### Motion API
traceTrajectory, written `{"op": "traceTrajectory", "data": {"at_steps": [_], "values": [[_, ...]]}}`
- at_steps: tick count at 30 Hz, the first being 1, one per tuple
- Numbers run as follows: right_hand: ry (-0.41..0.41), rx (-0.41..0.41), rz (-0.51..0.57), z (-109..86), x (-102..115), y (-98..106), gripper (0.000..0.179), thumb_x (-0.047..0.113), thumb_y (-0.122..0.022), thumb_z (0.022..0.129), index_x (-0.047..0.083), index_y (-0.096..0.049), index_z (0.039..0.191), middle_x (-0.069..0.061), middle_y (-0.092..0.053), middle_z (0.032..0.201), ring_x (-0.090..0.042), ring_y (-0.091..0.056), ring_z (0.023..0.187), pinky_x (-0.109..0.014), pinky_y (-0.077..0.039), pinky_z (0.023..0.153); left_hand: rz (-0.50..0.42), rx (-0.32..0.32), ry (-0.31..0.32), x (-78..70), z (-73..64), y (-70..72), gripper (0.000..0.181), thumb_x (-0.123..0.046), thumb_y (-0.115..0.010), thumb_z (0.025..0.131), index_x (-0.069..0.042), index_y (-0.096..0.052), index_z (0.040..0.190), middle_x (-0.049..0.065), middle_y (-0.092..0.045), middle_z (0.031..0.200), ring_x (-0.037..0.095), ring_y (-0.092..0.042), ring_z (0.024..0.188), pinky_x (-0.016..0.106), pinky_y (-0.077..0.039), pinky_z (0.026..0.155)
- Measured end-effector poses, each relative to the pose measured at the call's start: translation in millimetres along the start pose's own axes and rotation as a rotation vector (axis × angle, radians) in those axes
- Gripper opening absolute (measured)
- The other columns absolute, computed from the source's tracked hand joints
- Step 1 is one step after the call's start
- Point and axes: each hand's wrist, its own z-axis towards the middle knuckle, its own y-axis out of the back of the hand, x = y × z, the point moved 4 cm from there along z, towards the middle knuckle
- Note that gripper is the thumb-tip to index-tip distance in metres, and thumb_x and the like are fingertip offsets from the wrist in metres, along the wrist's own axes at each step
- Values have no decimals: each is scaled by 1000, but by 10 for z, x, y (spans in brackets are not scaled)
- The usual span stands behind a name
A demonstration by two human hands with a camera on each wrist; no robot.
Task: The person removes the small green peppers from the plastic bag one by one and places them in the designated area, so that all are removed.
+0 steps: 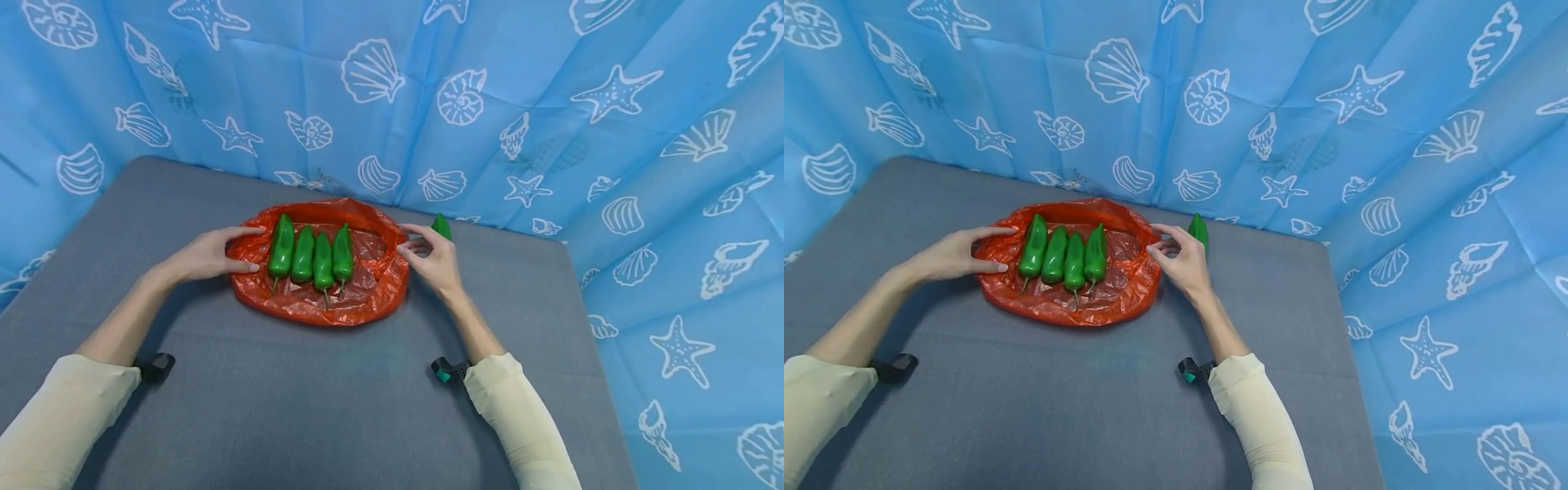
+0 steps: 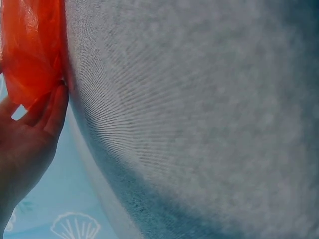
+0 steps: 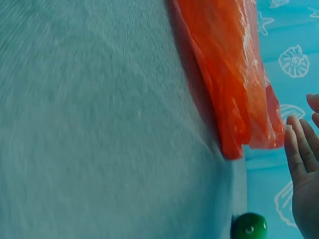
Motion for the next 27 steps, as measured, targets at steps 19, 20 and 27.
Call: {"op": "traceTrajectory", "data": {"at_steps": [19, 20, 27], "values": [[-38, 61, 57, 6, 18, -318, 36, -7, -72, 86, -11, -63, 121, -28, -64, 116, -40, -69, 86, -44, -60, 74, -5, 31, -25, -21, 4, 10, 79, -31, -76, 88, -8, -36, 153, 34, -29, 153, 54, -29, 137, 70, -27, 108], [-39, 65, 54, 9, 25, -331, 36, -7, -71, 86, -11, -63, 121, -28, -64, 116, -39, -70, 86, -44, -60, 74, -8, 32, -19, -22, 4, 11, 79, -31, -76, 88, -8, -36, 153, 34, -29, 153, 54, -29, 137, 70, -27, 108], [-37, 100, 44, 16, -34, -420, 39, -5, -72, 86, -8, -63, 124, -24, -65, 114, -38, -70, 87, -51, -58, 78, -5, 47, -15, -30, -3, 5, 81, -32, -75, 89, -9, -33, 155, 34, -27, 154, 56, -28, 137, 71, -27, 107]]}}
